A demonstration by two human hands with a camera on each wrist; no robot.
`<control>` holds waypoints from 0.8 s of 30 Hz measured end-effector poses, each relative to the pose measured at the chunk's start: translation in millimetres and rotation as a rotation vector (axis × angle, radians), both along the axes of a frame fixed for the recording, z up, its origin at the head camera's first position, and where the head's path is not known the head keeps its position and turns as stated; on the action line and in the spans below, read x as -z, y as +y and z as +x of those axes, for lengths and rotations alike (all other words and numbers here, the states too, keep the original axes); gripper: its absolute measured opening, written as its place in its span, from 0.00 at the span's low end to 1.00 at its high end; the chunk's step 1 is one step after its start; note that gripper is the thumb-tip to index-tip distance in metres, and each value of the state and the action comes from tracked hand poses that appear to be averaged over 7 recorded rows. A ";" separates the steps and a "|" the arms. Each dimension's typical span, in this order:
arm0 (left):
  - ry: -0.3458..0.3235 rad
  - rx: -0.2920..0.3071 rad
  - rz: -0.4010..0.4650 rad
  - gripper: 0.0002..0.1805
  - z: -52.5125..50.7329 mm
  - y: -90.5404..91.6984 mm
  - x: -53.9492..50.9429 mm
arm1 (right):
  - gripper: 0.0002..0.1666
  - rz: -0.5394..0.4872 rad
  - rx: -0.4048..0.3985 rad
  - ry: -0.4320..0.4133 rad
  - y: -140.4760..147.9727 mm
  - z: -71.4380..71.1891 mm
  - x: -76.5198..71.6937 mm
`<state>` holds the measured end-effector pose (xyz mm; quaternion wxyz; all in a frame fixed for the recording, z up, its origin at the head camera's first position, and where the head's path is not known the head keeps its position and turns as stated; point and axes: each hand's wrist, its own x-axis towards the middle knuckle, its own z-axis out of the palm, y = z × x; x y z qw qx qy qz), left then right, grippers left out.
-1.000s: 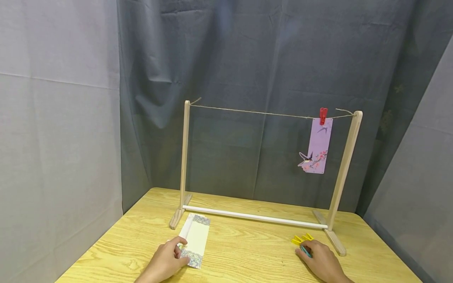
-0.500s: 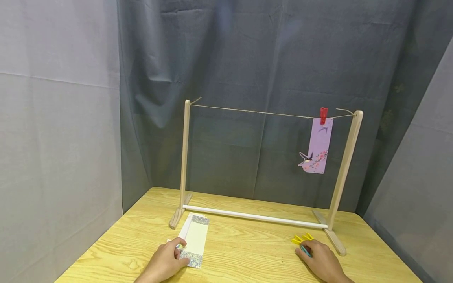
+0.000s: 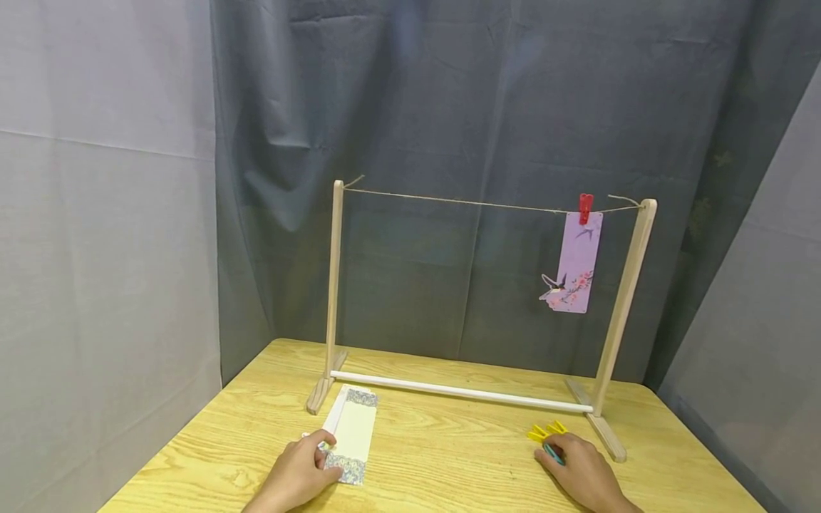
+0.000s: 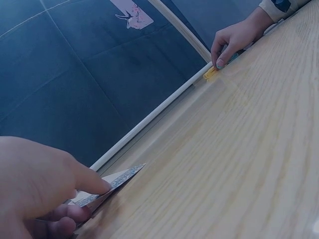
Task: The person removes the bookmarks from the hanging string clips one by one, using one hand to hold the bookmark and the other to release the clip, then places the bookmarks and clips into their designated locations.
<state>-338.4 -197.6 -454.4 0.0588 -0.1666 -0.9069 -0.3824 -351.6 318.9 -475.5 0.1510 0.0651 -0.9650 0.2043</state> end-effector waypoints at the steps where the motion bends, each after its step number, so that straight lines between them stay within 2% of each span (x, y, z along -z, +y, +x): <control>1: -0.002 -0.001 0.001 0.22 -0.1 -0.3 0.0 | 0.23 0.000 -0.001 0.001 -0.1 0.1 -0.2; 24: -0.028 -0.029 0.002 0.22 -0.4 -0.4 -1.9 | 0.22 0.002 0.002 -0.012 -0.6 1.8 -2.4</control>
